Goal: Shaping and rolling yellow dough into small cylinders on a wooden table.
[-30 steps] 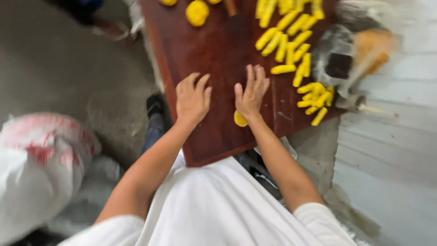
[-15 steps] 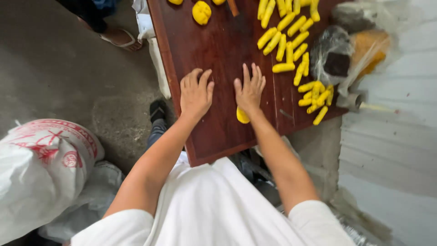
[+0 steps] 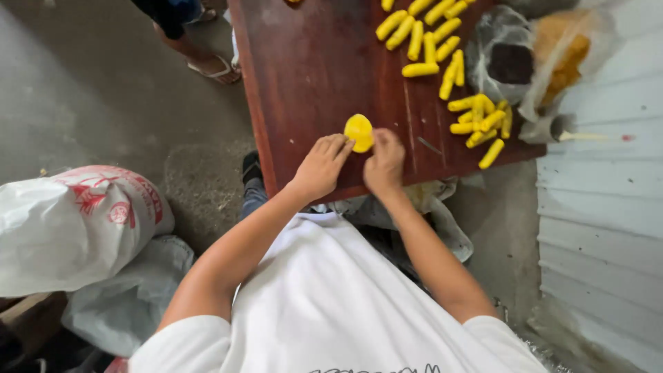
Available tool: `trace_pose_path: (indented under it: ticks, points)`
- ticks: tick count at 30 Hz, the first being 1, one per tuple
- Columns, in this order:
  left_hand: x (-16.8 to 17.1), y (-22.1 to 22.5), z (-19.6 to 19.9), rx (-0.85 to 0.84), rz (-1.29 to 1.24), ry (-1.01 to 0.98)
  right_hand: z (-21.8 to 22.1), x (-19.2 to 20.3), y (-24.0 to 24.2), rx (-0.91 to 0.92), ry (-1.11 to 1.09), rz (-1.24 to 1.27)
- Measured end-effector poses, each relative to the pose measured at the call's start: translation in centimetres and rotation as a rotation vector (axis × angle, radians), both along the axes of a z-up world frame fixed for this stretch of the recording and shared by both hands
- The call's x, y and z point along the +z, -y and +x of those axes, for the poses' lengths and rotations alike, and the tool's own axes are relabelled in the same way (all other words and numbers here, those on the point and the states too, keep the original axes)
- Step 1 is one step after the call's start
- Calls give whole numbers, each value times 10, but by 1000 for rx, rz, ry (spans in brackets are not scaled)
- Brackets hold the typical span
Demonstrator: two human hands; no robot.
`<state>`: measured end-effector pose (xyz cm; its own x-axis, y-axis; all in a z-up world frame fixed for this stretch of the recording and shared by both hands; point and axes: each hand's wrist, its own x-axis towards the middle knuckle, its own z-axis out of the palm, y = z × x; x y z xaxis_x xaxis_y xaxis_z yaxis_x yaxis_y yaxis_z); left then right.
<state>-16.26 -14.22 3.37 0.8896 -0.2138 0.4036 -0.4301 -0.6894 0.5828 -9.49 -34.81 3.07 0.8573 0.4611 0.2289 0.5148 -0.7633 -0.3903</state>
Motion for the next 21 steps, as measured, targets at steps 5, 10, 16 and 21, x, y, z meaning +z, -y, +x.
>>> trace_pose_path:
  ticks: [5,10,16,21]
  points:
    - [-31,45,-9,87,308,-3,-32,-1,0,139,20,-94]
    - [-43,52,-20,68,479,-25,-53,-23,6,108,-15,-193]
    - [-32,48,-28,-12,616,-57,-70,-45,8,29,16,-314]
    - [-18,46,-42,-81,661,-88,-95,-19,5,36,-93,-301]
